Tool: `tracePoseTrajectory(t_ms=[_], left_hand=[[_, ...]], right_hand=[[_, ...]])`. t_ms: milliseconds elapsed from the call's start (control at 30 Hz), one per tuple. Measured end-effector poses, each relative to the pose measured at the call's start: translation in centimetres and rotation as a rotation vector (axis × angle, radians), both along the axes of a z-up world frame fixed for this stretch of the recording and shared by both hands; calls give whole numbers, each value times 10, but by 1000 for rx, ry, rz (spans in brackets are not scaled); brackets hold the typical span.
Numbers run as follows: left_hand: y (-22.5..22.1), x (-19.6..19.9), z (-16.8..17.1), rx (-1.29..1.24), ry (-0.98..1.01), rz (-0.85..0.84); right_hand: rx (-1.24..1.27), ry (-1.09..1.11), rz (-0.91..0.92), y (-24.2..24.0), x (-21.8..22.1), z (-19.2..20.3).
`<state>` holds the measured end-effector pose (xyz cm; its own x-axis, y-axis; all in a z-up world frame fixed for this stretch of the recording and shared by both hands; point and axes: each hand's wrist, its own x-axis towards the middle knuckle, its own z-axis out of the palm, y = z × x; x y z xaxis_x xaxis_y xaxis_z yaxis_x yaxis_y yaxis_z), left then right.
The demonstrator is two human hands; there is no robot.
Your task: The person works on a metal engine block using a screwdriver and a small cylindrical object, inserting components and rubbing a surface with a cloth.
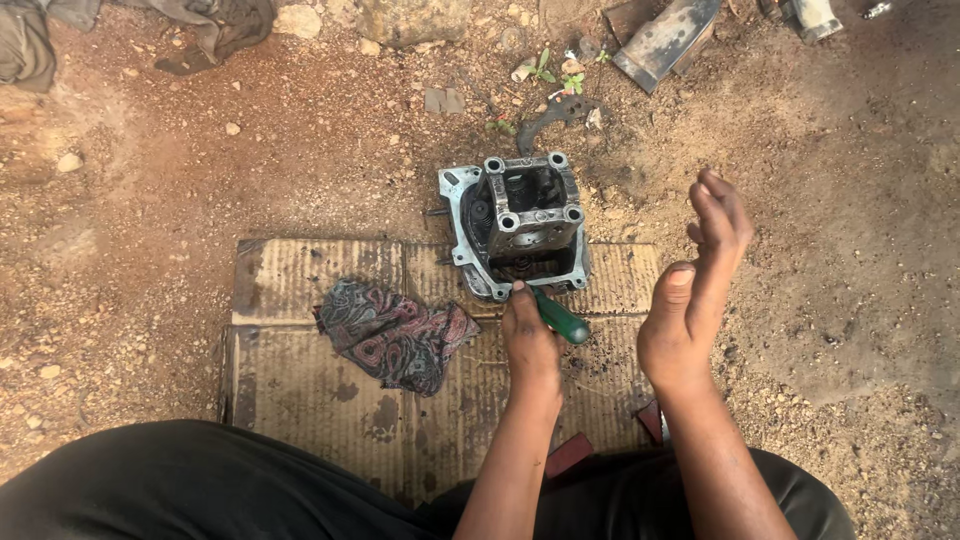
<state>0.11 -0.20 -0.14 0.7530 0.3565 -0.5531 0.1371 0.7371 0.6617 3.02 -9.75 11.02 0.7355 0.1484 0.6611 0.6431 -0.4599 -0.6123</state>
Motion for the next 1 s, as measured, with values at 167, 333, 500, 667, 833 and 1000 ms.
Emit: tracePoseTrajectory(t_ms=[167,333,500,667,833,1000], left_hand=[[0,3,-4,-32,-1,20],[-1,4,-6,-37,16,18],[2,7,-3,-134,-129,51],[6,6,-1,-26,32,-55],[4,3,-1,-33,-49,-42],[2,6,-6,-53,-135,-4]], right_hand=[[-115,-135,-1,1,-11,9],[-162,-309,39,-5,-18,18],[-383,12,46,39,8,-19],[-76,29,196,9,17,-13],[-64,27,153,-21,27,-6],[-40,-7,148,-24,19,-2]])
